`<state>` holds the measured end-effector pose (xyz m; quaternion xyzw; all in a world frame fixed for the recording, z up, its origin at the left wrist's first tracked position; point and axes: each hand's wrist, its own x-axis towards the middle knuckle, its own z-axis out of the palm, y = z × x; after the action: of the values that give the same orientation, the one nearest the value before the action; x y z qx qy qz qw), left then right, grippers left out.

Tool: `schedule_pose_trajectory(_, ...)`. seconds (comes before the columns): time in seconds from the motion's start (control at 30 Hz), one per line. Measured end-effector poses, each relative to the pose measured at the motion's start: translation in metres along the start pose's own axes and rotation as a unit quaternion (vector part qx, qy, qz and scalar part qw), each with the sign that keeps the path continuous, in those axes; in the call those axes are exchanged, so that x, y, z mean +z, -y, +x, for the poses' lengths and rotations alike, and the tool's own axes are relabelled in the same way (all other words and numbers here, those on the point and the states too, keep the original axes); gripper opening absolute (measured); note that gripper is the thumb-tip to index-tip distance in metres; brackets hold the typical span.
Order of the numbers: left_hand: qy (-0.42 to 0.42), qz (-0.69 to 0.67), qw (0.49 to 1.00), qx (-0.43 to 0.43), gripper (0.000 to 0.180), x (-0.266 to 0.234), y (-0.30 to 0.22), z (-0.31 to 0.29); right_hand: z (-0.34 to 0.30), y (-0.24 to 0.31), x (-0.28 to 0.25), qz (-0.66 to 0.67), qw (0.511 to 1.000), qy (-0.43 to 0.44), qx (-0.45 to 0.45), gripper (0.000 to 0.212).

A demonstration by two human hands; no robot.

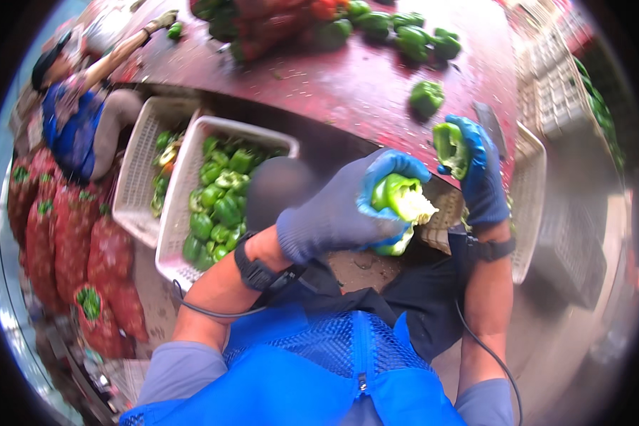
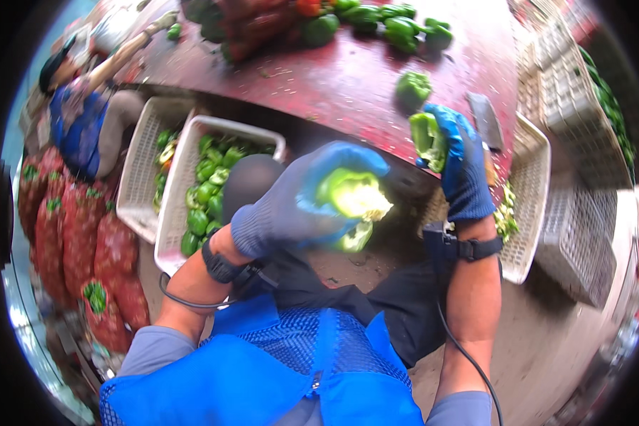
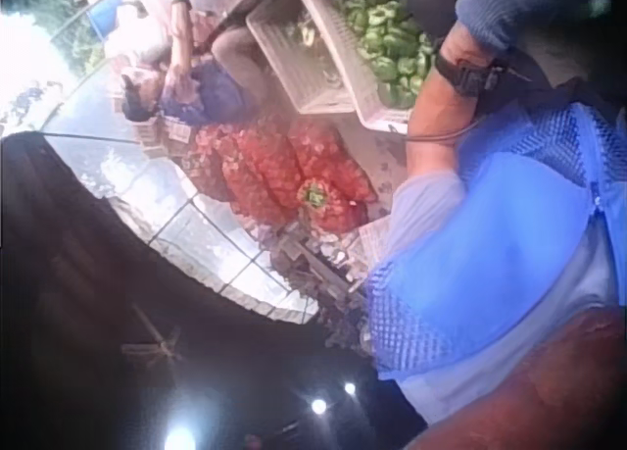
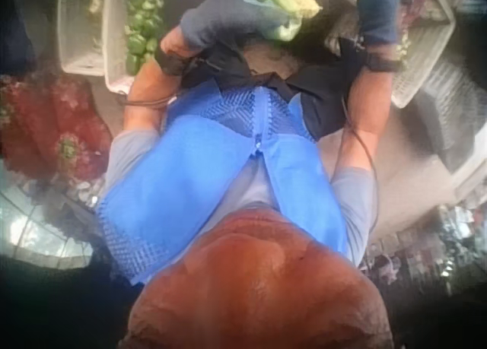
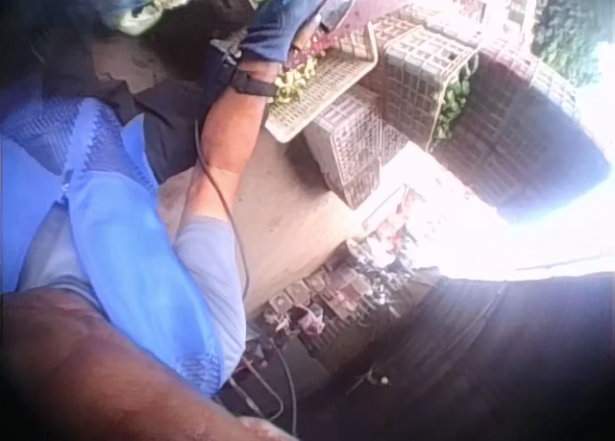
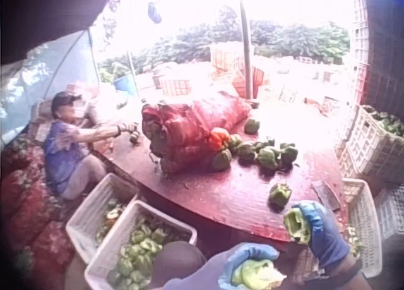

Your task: The recorder is processing green bell peppers by removing their cores by hand and sorting them into crates, then moving large sacks and crates of the produce.

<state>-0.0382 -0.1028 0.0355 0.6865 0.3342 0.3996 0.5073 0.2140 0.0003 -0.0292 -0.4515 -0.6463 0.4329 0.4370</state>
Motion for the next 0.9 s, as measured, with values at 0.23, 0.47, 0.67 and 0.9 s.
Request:
schedule_pose_trajectory(0.23,-0.32,-0.08,0.938,-0.104,0.059,-0.029,-0.033,-0.139,0.038,0.087,0.073,-0.194,0.918,0.152,-0.31,0.041)
schedule_pose_trajectory(0.47,-0.421,-0.237,0.872,-0.08,0.063,-0.049,0.012,-0.223,0.026,0.131,0.216,-0.086,0.954,0.256,-0.134,0.043)
schedule_pose_trajectory(0.67,-0.392,-0.201,0.897,-0.04,0.056,-0.059,0.01,-0.224,-0.011,0.136,0.23,0.007,0.908,0.418,-0.018,0.044)
schedule_pose_trajectory(0.9,-0.364,-0.166,0.916,-0.03,0.054,-0.054,0.017,-0.209,-0.048,0.12,0.231,0.043,0.863,0.503,-0.032,0.048)
